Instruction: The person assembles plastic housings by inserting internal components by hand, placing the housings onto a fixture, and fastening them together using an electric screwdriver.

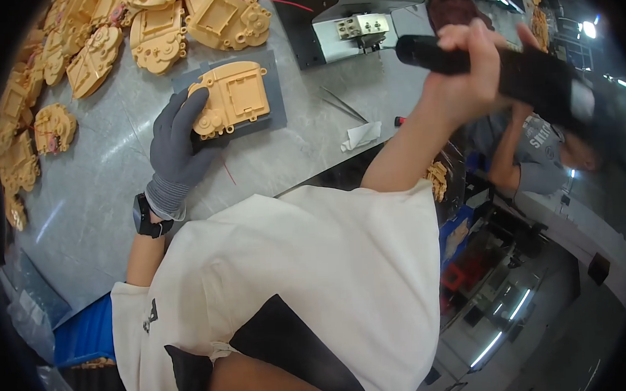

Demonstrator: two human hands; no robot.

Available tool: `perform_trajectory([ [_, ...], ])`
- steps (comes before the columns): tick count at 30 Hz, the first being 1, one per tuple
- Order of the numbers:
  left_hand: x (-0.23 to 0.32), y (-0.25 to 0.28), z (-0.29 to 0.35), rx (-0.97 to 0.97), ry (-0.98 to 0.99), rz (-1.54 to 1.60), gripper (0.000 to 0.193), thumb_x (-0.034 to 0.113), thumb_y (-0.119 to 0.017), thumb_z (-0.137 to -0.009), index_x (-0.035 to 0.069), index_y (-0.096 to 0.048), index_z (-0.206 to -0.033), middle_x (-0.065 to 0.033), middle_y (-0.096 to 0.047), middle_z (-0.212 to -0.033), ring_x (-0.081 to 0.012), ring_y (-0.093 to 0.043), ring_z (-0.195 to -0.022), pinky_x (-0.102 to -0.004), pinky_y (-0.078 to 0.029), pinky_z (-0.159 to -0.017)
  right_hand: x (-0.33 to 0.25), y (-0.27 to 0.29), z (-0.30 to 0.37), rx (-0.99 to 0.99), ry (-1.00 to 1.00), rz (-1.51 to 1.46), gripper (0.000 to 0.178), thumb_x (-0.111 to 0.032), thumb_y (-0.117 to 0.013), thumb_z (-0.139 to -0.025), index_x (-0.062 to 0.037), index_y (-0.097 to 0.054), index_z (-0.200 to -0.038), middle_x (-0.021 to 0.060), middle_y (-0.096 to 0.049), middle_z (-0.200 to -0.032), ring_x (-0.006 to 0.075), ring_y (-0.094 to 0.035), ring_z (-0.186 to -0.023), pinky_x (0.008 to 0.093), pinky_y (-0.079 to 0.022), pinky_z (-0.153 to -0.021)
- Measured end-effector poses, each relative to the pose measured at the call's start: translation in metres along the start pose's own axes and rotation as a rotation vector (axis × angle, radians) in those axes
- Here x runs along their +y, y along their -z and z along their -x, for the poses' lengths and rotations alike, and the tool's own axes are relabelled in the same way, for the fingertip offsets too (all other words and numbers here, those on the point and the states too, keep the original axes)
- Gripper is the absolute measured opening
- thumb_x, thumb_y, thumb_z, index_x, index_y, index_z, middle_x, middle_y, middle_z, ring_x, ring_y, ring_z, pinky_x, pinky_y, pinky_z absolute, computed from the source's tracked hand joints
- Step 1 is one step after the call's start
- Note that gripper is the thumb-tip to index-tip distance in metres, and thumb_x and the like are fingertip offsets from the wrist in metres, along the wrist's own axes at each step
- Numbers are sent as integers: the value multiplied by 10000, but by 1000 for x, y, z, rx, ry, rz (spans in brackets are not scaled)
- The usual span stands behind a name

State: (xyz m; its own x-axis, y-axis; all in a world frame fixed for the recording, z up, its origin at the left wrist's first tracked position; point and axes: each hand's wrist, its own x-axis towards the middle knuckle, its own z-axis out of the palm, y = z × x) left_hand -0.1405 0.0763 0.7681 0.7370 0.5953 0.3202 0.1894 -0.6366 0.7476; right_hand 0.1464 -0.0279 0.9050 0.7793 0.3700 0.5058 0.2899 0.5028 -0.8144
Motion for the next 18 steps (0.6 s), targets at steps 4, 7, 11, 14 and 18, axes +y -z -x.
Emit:
perform_trajectory([
  [4,-2,-3,2,-14,-16,15,692,150,-749,-605,164,-474,-1240,-118,-507,-1202,-305,-510,-1050,-396,-403,-903,27,-17,11,87,86,205,381,133,-527,-696,28,-414,-1045,92,-488,-558,184,-467,-422,308,-446,-500],
  [7,0,0,1,-2,-7,-24,710,147,-750,-600,168,-462,-1249,-123,-502,-1208,-315,-508,-1049,-389,-410,-897,20,-19,20,80,90,217,361,122,-524,-708,15,-419,-1037,86,-479,-555,176,-472,-438,314,-445,-509],
  [11,3,7,3,-102,-10,4,748,94,-746,-617,65,-404,-1282,-185,-457,-1262,-323,-463,-1149,-375,-379,-951,15,-15,27,82,49,228,395,126,-520,-709,13,-422,-1074,75,-471,-561,169,-468,-442,315,-447,-534],
  [14,27,32,-6,-127,164,386,755,105,-737,-641,52,-380,-1304,-173,-459,-1271,-300,-440,-1193,-358,-353,-990,8,-9,44,104,14,187,417,111,-515,-710,12,-408,-1101,76,-479,-569,159,-469,-453,315,-440,-519],
  [18,61,65,-56,36,-41,172,764,260,-763,-656,52,-386,-1287,-134,-509,-1198,-295,-507,-1108,-370,-423,-913,-13,-1,60,139,7,-29,484,8,-490,-731,-17,-332,-1187,57,-449,-581,159,-462,-461,343,-429,-533],
])
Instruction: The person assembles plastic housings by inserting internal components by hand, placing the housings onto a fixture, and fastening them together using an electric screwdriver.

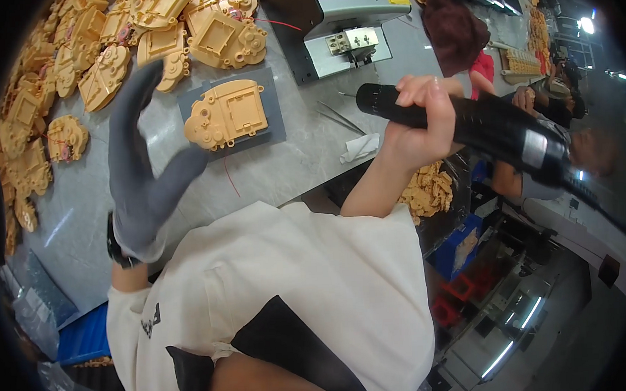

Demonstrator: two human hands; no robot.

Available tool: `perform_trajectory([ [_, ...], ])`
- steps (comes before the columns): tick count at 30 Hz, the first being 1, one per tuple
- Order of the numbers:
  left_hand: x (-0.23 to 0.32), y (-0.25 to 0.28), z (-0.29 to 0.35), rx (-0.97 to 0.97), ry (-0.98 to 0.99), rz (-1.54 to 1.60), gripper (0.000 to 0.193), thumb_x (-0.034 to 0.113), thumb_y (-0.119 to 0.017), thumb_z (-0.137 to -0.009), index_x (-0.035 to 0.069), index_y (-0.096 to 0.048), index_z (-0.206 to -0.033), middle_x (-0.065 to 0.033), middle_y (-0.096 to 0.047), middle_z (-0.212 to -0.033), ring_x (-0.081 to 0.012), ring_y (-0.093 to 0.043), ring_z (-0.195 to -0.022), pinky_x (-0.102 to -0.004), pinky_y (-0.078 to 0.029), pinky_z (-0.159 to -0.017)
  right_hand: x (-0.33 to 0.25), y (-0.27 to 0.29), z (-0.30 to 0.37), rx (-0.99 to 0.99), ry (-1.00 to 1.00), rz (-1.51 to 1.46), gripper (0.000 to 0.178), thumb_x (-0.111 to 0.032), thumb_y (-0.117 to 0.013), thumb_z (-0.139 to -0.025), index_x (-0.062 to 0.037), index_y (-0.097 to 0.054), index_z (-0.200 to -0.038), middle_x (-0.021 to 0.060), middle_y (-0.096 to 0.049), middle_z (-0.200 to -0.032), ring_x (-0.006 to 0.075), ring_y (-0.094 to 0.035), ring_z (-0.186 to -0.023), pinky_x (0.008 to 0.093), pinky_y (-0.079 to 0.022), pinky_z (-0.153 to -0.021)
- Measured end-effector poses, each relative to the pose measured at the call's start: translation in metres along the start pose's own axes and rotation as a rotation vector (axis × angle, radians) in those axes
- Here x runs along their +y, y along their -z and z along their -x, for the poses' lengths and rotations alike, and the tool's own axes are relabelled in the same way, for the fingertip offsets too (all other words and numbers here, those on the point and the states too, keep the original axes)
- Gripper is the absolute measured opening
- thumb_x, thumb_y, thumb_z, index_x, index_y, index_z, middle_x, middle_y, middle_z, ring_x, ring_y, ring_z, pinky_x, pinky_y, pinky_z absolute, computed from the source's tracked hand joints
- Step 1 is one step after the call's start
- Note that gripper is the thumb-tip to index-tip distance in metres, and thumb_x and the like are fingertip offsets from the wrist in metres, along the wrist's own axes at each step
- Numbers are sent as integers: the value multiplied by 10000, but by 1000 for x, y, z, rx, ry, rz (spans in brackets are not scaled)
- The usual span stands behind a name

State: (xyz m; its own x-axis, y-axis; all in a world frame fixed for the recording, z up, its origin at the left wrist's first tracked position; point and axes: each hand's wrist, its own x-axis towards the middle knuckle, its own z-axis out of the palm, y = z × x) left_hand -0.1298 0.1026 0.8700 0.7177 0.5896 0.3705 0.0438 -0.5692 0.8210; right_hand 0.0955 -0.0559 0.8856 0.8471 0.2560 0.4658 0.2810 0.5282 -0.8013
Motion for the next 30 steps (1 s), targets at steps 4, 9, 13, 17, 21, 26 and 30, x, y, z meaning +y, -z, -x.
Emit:
perform_trajectory([
  [4,15,-48,-90,-441,163,-262,887,493,-667,-710,-47,-315,-1319,-252,-440,-1271,-353,-463,-1170,-360,-390,-968,-14,-8,6,-24,91,-45,515,-26,-484,-740,-20,-290,-1217,50,-445,-597,159,-463,-470,349,-427,-552],
  [9,-22,-94,-115,-238,147,-512,950,511,-716,-632,-51,-309,-1282,-261,-503,-1166,-342,-562,-1049,-350,-469,-891,-22,17,17,45,107,-28,494,-42,-482,-740,-24,-305,-1201,39,-446,-603,153,-461,-482,335,-419,-551],
  [13,-15,-92,-128,-244,135,-144,911,488,-739,-621,-10,-349,-1277,-222,-506,-1189,-334,-539,-1080,-350,-450,-907,-22,27,24,217,5,24,485,-60,-499,-732,-30,-327,-1185,37,-435,-599,150,-452,-478,325,-410,-551],
  [17,-1,-75,-142,-310,276,497,713,186,-788,-629,-45,-405,-1184,-147,-573,-1082,-189,-540,-1018,-288,-429,-883,-16,8,25,217,1,32,515,-50,-506,-715,-32,-308,-1191,35,-435,-593,149,-455,-478,331,-412,-556],
  [21,-13,-63,-132,-338,84,408,714,179,-755,-682,-20,-361,-1244,-136,-554,-1121,-192,-528,-1024,-294,-410,-918,-9,-18,30,94,-91,-91,567,-48,-504,-709,-22,-263,-1222,57,-460,-584,166,-457,-466,352,-426,-539],
  [26,-32,-11,-12,-252,-143,-129,711,284,-779,-567,115,-486,-1193,-146,-498,-1196,-343,-540,-1008,-380,-451,-859,-4,-42,55,-190,-39,-41,521,-48,-478,-722,-59,-326,-1220,65,-431,-594,182,-447,-483,370,-407,-577],
  [30,-63,-44,46,-204,-53,-215,671,172,-776,-547,143,-504,-1160,-161,-429,-1272,-354,-517,-1025,-405,-453,-839,4,-74,67,-299,-131,-48,513,14,-502,-728,-30,-316,-1204,76,-464,-612,178,-452,-472,362,-429,-533],
])
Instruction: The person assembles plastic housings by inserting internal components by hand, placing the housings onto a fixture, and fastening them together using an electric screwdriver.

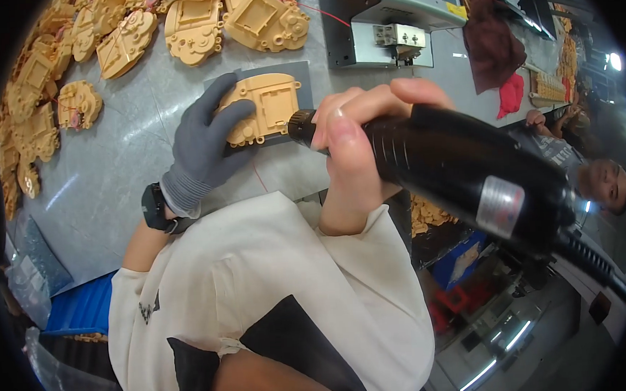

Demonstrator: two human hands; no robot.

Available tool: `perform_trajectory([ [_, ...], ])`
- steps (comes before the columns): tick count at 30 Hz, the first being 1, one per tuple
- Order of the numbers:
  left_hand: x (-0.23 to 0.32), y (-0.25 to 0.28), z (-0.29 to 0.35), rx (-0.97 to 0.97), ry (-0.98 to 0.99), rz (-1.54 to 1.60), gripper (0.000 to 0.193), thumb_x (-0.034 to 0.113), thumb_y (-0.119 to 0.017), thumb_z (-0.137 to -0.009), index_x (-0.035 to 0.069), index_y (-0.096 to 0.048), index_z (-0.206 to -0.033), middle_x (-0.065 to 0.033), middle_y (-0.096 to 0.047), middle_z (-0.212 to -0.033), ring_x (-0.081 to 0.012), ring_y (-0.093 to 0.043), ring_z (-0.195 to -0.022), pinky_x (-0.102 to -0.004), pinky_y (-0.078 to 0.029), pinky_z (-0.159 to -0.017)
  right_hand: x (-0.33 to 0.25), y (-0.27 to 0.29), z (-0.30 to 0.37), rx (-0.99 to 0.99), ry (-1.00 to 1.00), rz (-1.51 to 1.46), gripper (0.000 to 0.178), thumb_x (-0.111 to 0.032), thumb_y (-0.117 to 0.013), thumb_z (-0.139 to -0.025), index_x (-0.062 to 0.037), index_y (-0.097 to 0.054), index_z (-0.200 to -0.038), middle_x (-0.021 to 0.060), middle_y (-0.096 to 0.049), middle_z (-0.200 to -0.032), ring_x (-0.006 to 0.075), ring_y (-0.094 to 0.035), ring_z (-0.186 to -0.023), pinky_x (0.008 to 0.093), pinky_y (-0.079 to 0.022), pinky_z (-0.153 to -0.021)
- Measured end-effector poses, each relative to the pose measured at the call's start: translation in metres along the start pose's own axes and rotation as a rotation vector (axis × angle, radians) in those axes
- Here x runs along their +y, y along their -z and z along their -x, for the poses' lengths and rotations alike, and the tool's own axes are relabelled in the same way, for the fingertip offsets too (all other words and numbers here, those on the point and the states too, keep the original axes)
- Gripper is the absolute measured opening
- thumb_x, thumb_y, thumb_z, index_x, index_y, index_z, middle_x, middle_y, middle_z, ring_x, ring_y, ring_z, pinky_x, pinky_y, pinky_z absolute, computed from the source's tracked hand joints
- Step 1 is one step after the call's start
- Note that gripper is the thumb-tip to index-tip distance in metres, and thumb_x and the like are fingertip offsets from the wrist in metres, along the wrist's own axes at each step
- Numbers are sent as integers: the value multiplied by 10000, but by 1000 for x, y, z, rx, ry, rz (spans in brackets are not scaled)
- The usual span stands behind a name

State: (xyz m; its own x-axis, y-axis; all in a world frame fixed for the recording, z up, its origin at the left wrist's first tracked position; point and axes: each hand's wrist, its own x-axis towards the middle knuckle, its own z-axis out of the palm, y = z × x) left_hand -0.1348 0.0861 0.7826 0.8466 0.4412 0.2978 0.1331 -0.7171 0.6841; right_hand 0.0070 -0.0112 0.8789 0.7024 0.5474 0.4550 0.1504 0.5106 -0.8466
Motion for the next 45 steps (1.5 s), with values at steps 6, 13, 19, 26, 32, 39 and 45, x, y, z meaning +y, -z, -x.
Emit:
perform_trajectory([
  [6,-1,-16,8,124,17,75,661,149,-786,-554,202,-506,-1150,-148,-424,-1270,-318,-530,-1005,-388,-465,-796,-13,-10,6,-43,36,28,470,57,-559,-734,-39,-364,-1151,72,-498,-607,159,-459,-465,334,-429,-469],
  [13,-4,-17,12,142,23,61,688,172,-798,-547,216,-499,-1165,-134,-443,-1251,-294,-546,-971,-375,-475,-752,-6,-15,17,-51,10,208,482,-7,-471,-709,-19,-352,-1176,90,-438,-562,198,-431,-431,376,-420,-522],
  [19,-3,-18,13,146,16,62,699,175,-799,-543,219,-497,-1172,-127,-446,-1252,-291,-543,-977,-369,-475,-738,-7,-14,19,-45,0,233,448,11,-461,-708,-30,-343,-1139,95,-436,-562,195,-425,-422,372,-417,-514],
  [26,-4,-20,14,150,35,69,699,182,-798,-555,214,-498,-1185,-123,-445,-1250,-288,-535,-995,-367,-470,-756,-1,-12,18,-165,-33,196,432,46,-501,-707,-41,-347,-1101,102,-460,-580,194,-433,-423,368,-421,-513],
  [32,-7,-25,10,162,10,112,733,187,-793,-566,204,-485,-1231,-130,-445,-1245,-289,-525,-1022,-374,-458,-795,3,-9,20,-172,-40,86,477,107,-608,-695,-53,-349,-1063,78,-521,-665,156,-487,-529,295,-443,-526],
  [39,0,-18,10,138,97,101,767,181,-787,-566,174,-465,-1262,-116,-441,-1273,-309,-506,-1077,-395,-445,-852,7,0,11,-106,-199,170,404,53,-520,-712,-45,-378,-1078,75,-455,-617,177,-452,-467,339,-405,-497],
  [45,-6,-8,15,74,93,293,703,211,-783,-610,124,-470,-1234,-116,-512,-1157,-299,-546,-1020,-365,-475,-837,-27,86,-25,78,215,-108,394,-91,-468,-742,-51,-431,-1132,72,-466,-561,187,-489,-468,379,-457,-535],
])
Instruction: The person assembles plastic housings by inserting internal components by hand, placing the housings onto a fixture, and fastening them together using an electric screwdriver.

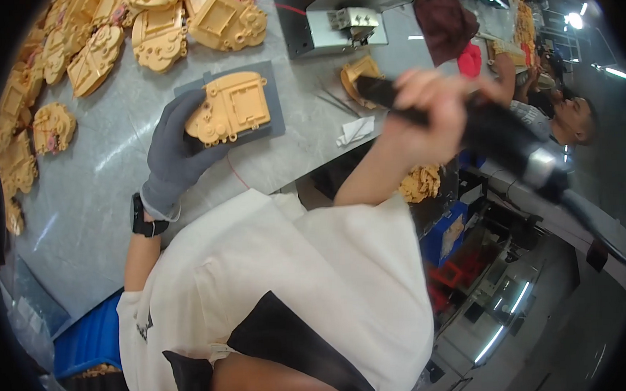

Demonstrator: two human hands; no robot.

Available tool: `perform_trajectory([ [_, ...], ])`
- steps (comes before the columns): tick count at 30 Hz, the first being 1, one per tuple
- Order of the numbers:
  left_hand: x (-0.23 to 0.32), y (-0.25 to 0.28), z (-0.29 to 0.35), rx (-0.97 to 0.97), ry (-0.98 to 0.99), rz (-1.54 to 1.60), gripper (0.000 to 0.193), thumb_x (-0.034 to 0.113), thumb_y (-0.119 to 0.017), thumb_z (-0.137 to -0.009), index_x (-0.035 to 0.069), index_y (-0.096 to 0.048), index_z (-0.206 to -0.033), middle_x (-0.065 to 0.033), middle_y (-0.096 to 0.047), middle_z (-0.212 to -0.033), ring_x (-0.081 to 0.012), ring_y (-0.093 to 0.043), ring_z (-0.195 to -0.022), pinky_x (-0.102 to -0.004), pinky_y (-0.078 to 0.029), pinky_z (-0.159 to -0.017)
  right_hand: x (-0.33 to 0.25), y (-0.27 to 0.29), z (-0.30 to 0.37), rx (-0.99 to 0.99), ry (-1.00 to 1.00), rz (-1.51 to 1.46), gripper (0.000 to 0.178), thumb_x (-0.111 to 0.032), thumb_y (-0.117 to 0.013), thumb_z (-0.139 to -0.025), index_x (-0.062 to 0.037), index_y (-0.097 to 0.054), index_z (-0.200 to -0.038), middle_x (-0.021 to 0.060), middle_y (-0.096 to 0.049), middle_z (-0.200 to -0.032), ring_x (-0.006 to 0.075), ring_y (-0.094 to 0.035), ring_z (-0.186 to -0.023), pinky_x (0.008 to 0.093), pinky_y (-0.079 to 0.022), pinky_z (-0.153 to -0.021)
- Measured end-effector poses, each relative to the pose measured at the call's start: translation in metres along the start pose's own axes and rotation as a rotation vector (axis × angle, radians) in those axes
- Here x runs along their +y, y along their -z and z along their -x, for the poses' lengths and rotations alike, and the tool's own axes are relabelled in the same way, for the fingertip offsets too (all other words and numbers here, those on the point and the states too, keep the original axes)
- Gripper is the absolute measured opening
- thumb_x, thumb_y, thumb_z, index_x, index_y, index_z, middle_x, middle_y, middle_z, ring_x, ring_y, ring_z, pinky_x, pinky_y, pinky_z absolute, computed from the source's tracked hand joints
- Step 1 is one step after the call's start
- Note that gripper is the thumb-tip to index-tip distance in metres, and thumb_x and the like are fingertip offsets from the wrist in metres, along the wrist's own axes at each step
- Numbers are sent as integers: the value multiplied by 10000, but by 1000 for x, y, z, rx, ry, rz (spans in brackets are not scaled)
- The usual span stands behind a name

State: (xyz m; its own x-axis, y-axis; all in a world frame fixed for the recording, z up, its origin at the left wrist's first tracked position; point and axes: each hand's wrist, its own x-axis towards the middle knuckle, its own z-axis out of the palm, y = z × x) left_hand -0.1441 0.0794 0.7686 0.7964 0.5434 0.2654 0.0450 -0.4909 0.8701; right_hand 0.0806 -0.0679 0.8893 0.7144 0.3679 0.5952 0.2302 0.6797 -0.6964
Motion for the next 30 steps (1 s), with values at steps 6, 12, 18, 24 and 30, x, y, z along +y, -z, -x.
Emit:
perform_trajectory([
  [6,0,-3,0,38,31,-59,703,236,-799,-604,93,-485,-1216,-129,-528,-1147,-293,-545,-1027,-363,-465,-860,37,2,-76,40,35,271,406,99,-547,-675,67,-414,-1057,111,-513,-528,191,-493,-401,315,-475,-511],
  [12,0,-3,4,23,38,-42,713,235,-806,-594,93,-486,-1216,-132,-523,-1165,-298,-529,-1055,-371,-455,-884,63,2,-64,3,20,423,397,107,-530,-701,38,-416,-1074,101,-499,-594,192,-492,-438,347,-454,-500],
  [18,-4,-5,2,30,54,-113,714,279,-794,-611,100,-480,-1226,-132,-526,-1167,-298,-523,-1058,-380,-441,-886,44,-9,-6,35,-194,290,478,85,-564,-679,16,-377,-1113,54,-485,-591,167,-495,-452,303,-445,-504],
  [24,-2,-3,3,30,60,-73,738,300,-780,-636,115,-449,-1269,-128,-512,-1184,-297,-514,-1073,-379,-429,-900,35,-12,-39,112,72,260,507,107,-535,-688,22,-368,-1159,99,-536,-597,175,-498,-422,297,-458,-492],
  [30,3,1,2,-42,63,-11,747,232,-787,-638,18,-433,-1259,-180,-511,-1193,-315,-521,-1084,-370,-415,-922,65,-8,-52,65,61,384,338,111,-561,-659,50,-432,-965,88,-541,-525,145,-507,-435,256,-460,-536],
])
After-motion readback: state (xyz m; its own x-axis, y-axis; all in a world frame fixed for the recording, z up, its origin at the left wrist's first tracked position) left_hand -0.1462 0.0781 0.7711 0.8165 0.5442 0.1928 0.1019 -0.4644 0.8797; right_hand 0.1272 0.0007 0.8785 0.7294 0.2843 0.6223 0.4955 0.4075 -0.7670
